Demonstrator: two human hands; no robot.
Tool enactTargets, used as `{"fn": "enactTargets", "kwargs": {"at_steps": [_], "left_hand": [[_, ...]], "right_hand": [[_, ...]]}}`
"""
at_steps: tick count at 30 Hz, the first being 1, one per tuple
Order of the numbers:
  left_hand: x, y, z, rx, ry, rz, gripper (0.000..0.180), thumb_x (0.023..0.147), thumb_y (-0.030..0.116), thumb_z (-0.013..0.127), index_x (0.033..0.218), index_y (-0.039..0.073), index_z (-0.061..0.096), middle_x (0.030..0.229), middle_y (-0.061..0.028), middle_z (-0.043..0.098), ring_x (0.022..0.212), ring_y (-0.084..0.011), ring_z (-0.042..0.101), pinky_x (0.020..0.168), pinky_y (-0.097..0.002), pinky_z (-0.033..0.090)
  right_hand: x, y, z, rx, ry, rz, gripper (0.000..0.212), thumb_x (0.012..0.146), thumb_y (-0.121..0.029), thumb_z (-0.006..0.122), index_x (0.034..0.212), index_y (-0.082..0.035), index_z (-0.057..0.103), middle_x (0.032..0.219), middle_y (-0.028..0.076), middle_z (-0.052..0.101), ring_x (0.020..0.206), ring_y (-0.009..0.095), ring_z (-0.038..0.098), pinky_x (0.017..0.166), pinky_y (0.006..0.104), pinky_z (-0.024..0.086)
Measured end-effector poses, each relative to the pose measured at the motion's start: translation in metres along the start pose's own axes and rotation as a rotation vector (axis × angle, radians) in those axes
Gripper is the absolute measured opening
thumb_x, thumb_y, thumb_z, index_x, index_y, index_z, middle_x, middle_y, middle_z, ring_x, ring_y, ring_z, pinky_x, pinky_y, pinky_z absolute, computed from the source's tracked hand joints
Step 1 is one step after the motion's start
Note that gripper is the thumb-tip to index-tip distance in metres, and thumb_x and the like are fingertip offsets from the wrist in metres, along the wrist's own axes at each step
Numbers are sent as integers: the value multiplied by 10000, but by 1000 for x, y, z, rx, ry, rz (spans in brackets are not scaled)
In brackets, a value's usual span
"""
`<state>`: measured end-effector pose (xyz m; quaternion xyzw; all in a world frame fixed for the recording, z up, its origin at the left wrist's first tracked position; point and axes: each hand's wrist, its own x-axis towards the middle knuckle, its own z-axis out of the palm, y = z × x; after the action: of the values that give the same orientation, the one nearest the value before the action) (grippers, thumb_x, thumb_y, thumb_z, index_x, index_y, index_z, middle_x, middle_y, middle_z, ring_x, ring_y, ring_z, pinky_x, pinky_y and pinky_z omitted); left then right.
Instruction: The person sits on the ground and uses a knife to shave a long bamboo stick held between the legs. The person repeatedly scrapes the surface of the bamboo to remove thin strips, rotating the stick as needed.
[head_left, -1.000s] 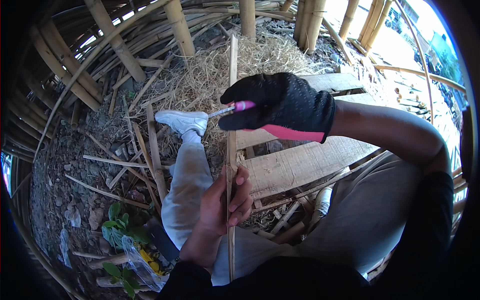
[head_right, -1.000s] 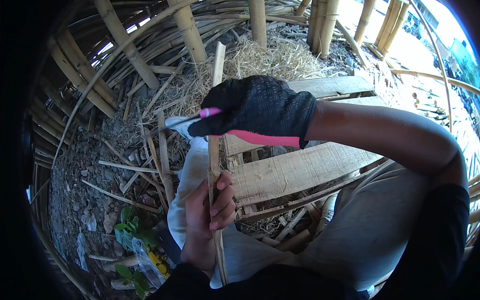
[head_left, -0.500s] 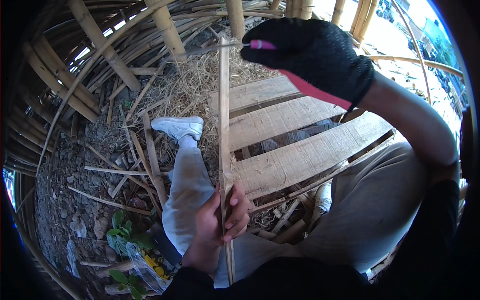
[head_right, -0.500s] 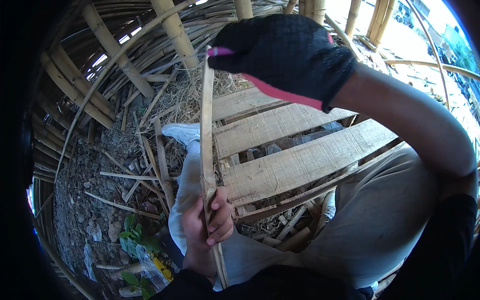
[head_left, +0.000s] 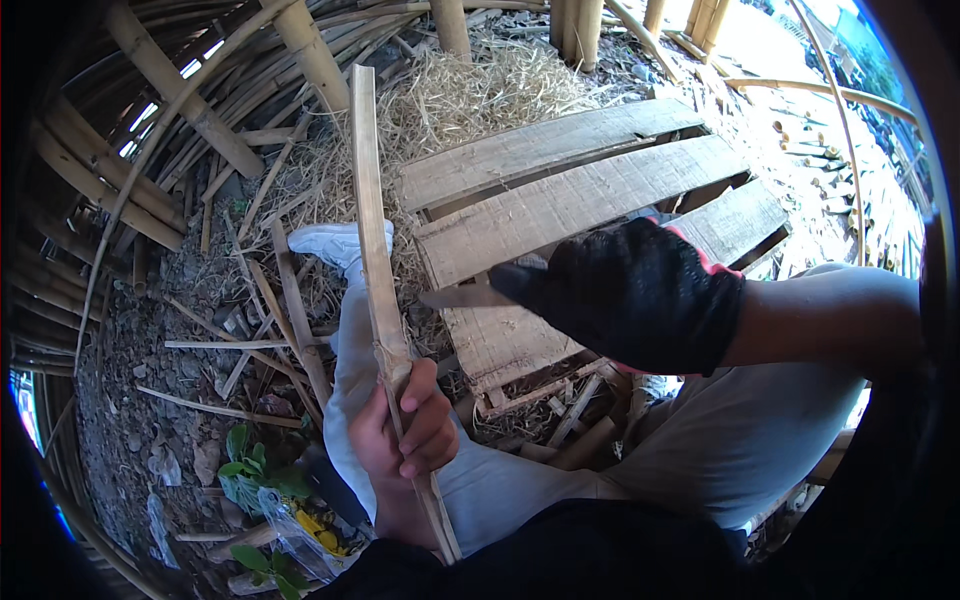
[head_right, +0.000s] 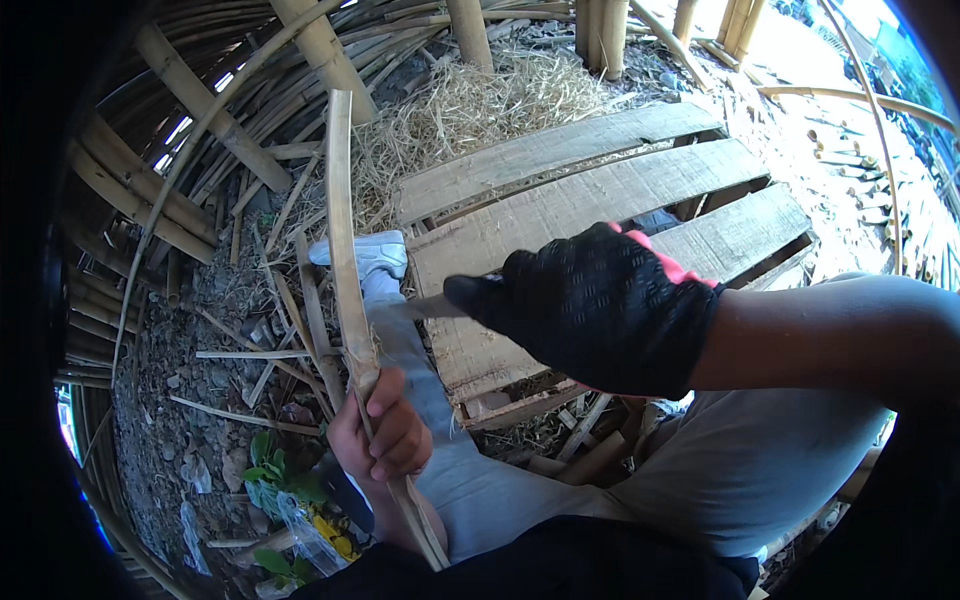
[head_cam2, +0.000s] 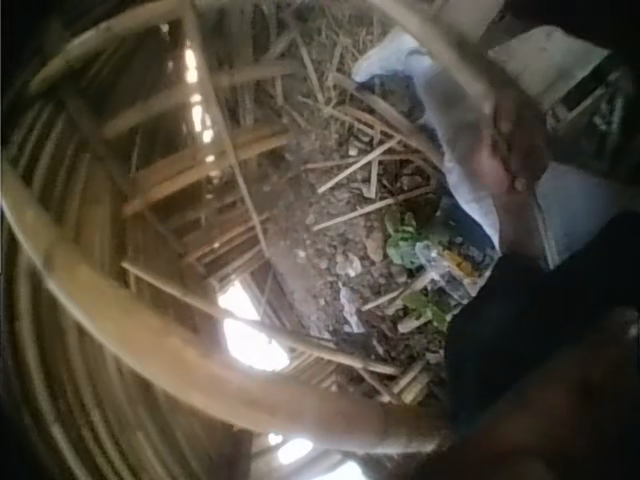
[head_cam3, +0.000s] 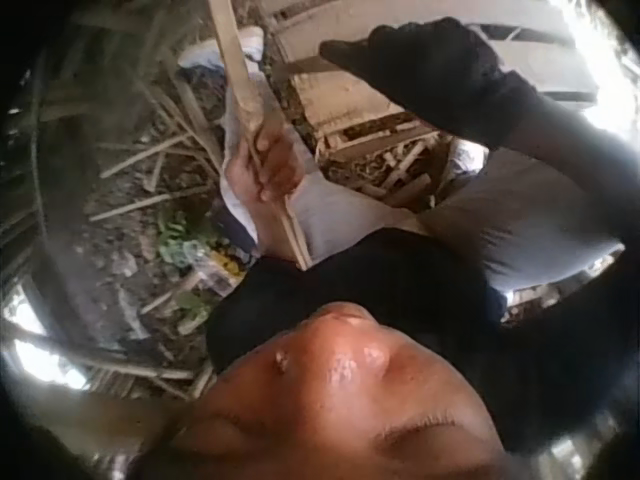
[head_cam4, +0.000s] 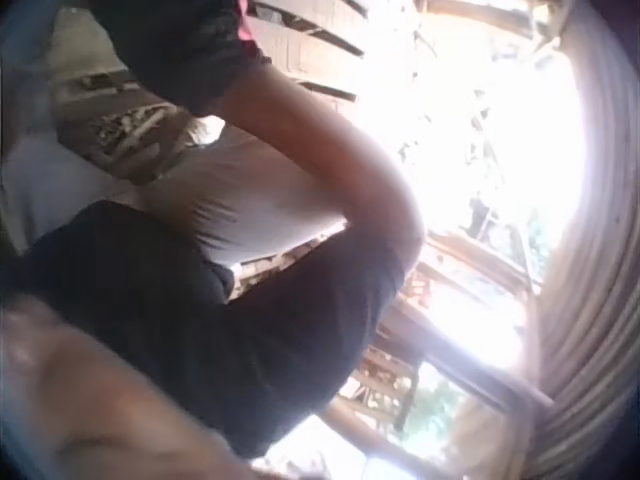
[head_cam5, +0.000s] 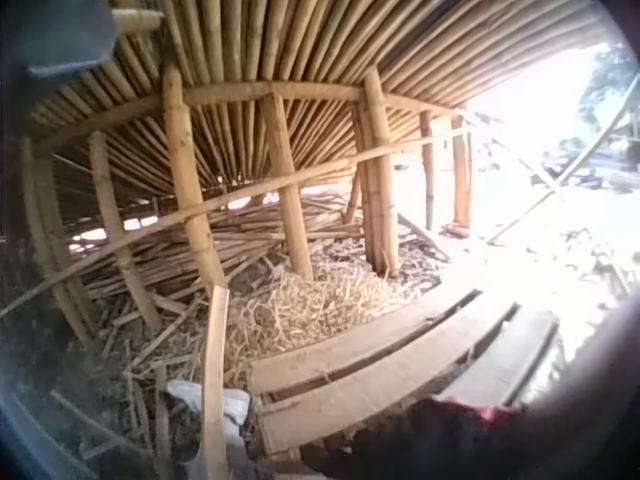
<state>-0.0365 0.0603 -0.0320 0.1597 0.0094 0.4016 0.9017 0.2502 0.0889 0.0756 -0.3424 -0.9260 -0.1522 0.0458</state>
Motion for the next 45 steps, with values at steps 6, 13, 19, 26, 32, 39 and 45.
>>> {"fn": "enactTargets", "kwargs": {"at_steps": [6, 13, 19, 26, 32, 39, 45], "left_hand": [[19, 3, 5, -39, -73, -72, 339, 1104, 391, 337, 921, 111, 391, 534, 3, 404, 309, -76, 386, 279, -212, 244], [20, 4, 5, -21, -74, -63, 342, 1106, 389, 326, 917, 110, 390, 532, -1, 396, 306, -72, 367, 282, -210, 232], [23, 6, 3, -6, -32, -49, 332, 1106, 378, 321, 917, 114, 389, 534, 3, 384, 305, -72, 348, 285, -213, 220], [26, 9, 1, 0, -64, -83, 333, 1104, 389, 331, 920, 117, 389, 536, 1, 387, 306, -75, 345, 287, -215, 221], [25, 8, 3, -8, -50, -87, 340, 1104, 398, 327, 917, 121, 390, 534, -1, 391, 300, -77, 348, 277, -221, 215], [22, 13, 4, 10, -23, -69, 342, 1103, 400, 322, 918, 120, 390, 528, -3, 396, 297, -83, 371, 280, -219, 218], [23, 12, 1, -16, -27, -67, 338, 1102, 395, 323, 923, 116, 389, 529, -5, 396, 300, -86, 384, 285, -223, 222]], "right_hand": [[-31, -19, 19, -67, -27, -64, 516, 914, -152, 561, 1428, -101, 550, 768, 54, 502, 573, 184, 529, 451, 330, 426], [-37, -21, 27, -286, -118, -7, 556, 923, -137, 530, 1474, -67, 497, 768, 46, 447, 570, 169, 460, 471, 341, 365], [-46, -1, 29, -383, -12, 24, 560, 923, -147, 561, 1480, -120, 511, 768, 45, 442, 578, 164, 452, 486, 331, 376], [-57, 11, 37, -241, -188, 117, 540, 889, -120, 590, 1424, -190, 557, 784, 23, 494, 617, 181, 497, 532, 378, 439], [-66, 19, 24, -270, 4, -59, 428, 918, -209, 659, 1344, -189, 625, 766, 18, 457, 621, 171, 498, 486, 316, 401], [-74, 40, 33, -350, -59, 46, 398, 909, -169, 638, 1306, -158, 643, 766, 37, 512, 621, 202, 535, 502, 358, 428], [-71, 34, 23, -68, -120, 23, 223, 927, -225, 674, 1137, -203, 748, 660, 11, 493, 530, 199, 512, 460, 353, 418]]}}
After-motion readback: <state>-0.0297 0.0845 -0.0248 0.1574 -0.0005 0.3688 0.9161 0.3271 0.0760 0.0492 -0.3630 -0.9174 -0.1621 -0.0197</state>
